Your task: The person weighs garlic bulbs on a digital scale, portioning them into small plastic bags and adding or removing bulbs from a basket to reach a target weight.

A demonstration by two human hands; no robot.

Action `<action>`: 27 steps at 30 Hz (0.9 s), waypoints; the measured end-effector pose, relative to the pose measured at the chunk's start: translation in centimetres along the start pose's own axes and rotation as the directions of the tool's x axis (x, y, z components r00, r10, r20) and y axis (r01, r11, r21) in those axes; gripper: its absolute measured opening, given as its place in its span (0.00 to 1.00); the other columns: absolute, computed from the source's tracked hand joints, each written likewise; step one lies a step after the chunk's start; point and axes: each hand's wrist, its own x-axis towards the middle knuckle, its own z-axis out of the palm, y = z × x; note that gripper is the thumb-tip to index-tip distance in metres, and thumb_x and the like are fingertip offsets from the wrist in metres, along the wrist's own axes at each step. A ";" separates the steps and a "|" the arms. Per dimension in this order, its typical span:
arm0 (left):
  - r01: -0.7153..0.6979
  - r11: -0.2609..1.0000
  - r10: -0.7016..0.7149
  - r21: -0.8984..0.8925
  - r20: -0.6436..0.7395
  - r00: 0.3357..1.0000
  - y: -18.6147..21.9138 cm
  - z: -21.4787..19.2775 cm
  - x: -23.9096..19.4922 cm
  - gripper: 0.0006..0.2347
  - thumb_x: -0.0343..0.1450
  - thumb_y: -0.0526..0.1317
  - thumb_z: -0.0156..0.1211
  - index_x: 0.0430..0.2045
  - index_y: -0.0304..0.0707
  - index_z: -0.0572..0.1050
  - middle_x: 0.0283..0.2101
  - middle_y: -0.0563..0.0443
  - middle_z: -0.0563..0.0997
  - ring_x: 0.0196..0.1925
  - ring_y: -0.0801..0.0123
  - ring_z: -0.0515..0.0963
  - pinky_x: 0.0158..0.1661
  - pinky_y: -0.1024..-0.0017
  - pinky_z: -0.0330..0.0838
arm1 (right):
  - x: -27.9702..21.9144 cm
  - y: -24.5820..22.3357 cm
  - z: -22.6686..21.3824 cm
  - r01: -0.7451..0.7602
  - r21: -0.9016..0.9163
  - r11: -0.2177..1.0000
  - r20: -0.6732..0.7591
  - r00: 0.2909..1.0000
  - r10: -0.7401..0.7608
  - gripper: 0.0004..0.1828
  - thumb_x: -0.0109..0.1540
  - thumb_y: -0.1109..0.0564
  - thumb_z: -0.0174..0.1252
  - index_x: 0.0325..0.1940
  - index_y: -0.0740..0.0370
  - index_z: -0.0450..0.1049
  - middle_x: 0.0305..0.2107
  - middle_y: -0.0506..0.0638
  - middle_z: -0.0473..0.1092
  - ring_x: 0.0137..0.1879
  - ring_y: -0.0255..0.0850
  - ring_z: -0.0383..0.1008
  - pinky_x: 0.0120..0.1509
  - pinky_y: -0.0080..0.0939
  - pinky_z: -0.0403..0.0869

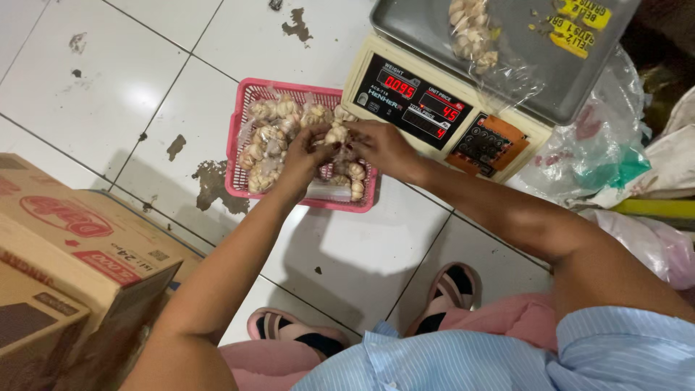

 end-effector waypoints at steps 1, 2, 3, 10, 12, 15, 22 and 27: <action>0.002 0.987 0.005 0.163 -0.042 0.999 -0.3 -0.3 0.1 0.20 0.69 0.30 0.60 0.57 0.33 0.68 0.56 0.45 0.77 0.50 0.66 0.81 0.48 0.71 0.79 | -0.6 -1.1 -0.4 0.087 -0.189 0.978 0.015 0.996 -0.086 0.30 0.62 0.60 0.62 0.68 0.65 0.67 0.54 0.63 0.72 0.46 0.49 0.79 0.50 0.46 0.78; 0.010 0.947 0.018 0.321 -0.083 0.996 -0.7 -0.6 -0.1 0.21 0.69 0.31 0.62 0.57 0.34 0.69 0.55 0.44 0.77 0.50 0.63 0.81 0.47 0.69 0.79 | -1.3 -2.1 -1.0 0.170 -0.370 0.913 0.047 0.985 -0.165 0.32 0.59 0.60 0.63 0.67 0.69 0.67 0.53 0.67 0.70 0.44 0.54 0.78 0.49 0.49 0.76; 0.030 0.882 0.032 0.471 -0.123 0.992 -1.2 -1.0 -0.6 0.22 0.68 0.32 0.63 0.57 0.35 0.69 0.55 0.42 0.78 0.50 0.60 0.80 0.47 0.67 0.78 | -2.6 -3.0 -1.9 0.216 -0.398 0.892 0.070 0.976 -0.205 0.28 0.61 0.59 0.62 0.65 0.67 0.69 0.51 0.64 0.72 0.45 0.53 0.78 0.50 0.49 0.77; -0.500 0.378 0.567 0.779 0.232 0.790 3.1 4.9 -1.9 0.24 0.69 0.33 0.68 0.60 0.30 0.67 0.62 0.31 0.70 0.63 0.39 0.69 0.62 0.52 0.65 | -12.0 -4.7 -14.7 0.066 -0.643 0.763 -0.198 0.948 -0.249 0.11 0.61 0.62 0.58 0.47 0.63 0.78 0.40 0.56 0.77 0.45 0.52 0.78 0.49 0.50 0.77; -0.642 0.328 0.616 0.693 0.359 0.701 5.3 9.3 -1.0 0.24 0.70 0.33 0.67 0.60 0.32 0.67 0.64 0.33 0.69 0.67 0.41 0.69 0.65 0.54 0.65 | -13.0 -3.9 -17.2 -0.011 -0.713 0.701 -0.304 0.906 -0.295 0.10 0.63 0.65 0.56 0.47 0.63 0.78 0.41 0.55 0.76 0.47 0.52 0.78 0.51 0.51 0.77; -0.777 0.213 0.659 0.593 0.500 0.562 7.6 15.2 2.6 0.24 0.70 0.32 0.64 0.62 0.29 0.65 0.66 0.32 0.67 0.68 0.39 0.66 0.67 0.53 0.62 | -12.6 -1.6 -18.0 -0.080 -0.716 0.694 -0.401 0.860 -0.316 0.12 0.65 0.66 0.54 0.50 0.64 0.79 0.41 0.56 0.76 0.46 0.53 0.78 0.52 0.51 0.77; -0.678 -0.204 0.582 0.706 0.644 0.496 8.8 21.5 11.5 0.15 0.68 0.33 0.61 0.49 0.37 0.78 0.64 0.41 0.71 0.66 0.49 0.68 0.64 0.48 0.60 | -7.3 0.8 -19.1 -0.230 -0.737 0.636 -0.375 0.921 -0.101 0.10 0.65 0.53 0.64 0.41 0.63 0.78 0.36 0.60 0.76 0.39 0.57 0.78 0.44 0.54 0.76; -0.711 -0.087 0.558 0.698 0.625 0.546 8.8 20.9 12.8 0.12 0.60 0.34 0.64 0.36 0.44 0.84 0.55 0.42 0.74 0.58 0.49 0.71 0.54 0.51 0.64 | -4.3 3.4 -19.9 -0.096 -0.753 0.651 -0.326 0.914 -0.242 0.15 0.61 0.53 0.70 0.46 0.64 0.77 0.39 0.61 0.76 0.42 0.60 0.77 0.44 0.58 0.74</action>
